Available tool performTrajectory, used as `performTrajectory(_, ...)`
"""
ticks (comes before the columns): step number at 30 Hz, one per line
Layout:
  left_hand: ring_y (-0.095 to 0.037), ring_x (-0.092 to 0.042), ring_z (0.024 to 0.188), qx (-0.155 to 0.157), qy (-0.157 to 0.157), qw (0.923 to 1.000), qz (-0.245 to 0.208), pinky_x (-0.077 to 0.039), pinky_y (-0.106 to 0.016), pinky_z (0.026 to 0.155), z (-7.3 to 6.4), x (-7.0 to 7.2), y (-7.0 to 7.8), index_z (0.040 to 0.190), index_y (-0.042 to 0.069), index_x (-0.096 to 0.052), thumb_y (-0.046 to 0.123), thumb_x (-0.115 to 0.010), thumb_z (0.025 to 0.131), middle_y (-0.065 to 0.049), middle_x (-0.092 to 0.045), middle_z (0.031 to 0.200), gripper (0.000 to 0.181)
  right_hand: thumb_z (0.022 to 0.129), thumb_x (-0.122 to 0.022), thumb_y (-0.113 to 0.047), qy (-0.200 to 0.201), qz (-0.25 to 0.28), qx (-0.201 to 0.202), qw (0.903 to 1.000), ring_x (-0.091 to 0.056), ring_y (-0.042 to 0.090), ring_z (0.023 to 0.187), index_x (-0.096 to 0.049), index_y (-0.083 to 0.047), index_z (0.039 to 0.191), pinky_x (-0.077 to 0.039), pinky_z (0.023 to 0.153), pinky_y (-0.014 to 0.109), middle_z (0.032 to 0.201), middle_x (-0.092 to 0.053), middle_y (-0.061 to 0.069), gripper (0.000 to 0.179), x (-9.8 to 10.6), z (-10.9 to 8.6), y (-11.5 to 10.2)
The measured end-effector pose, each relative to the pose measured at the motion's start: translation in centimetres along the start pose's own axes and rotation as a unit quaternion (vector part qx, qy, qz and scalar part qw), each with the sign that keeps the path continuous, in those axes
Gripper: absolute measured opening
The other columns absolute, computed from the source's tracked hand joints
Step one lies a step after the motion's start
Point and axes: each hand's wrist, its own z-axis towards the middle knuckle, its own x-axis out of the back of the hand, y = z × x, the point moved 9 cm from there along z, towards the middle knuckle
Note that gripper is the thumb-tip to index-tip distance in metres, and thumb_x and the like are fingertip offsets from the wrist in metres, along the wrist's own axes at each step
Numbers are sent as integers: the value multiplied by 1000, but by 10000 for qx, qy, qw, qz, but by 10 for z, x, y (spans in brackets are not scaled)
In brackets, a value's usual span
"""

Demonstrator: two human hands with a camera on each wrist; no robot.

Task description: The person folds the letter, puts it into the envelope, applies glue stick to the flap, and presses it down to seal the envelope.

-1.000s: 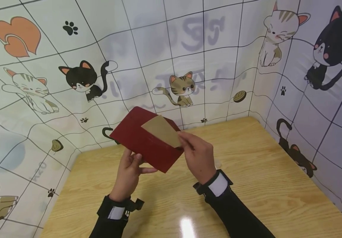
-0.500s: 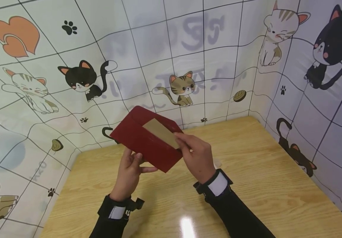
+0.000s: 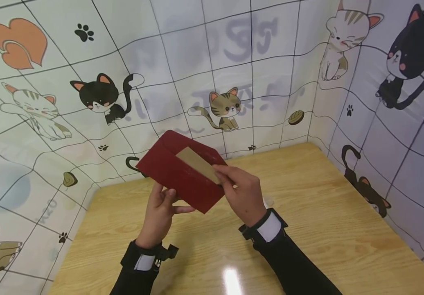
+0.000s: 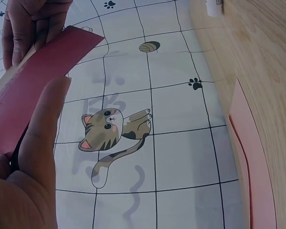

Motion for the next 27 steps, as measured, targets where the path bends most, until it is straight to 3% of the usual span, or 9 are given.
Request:
performTrajectory(18, -22, -82, 120, -3, -51, 10000, 37, -72, -50, 81, 0, 0, -2, 170, 24, -39, 9, -51, 120, -7, -67, 152, 53, 92, -87, 8, -589, 156, -31, 9981, -88, 33, 97, -85, -3, 129, -72, 75, 45, 114, -88, 17, 39, -8, 1, 1)
performTrajectory(27, -21, -83, 118, 40, -64, 9998, 194, -72, -50, 81, 0, -2, -2, 170, 27, -41, 4, -49, 120, -14, -67, 155, 55, 90, -88, 8, -885, 264, -89, 9957, -88, 32, 97, -86, -5, 128, -72, 77, 45, 113, -89, 15, 40, -10, 1, 1)
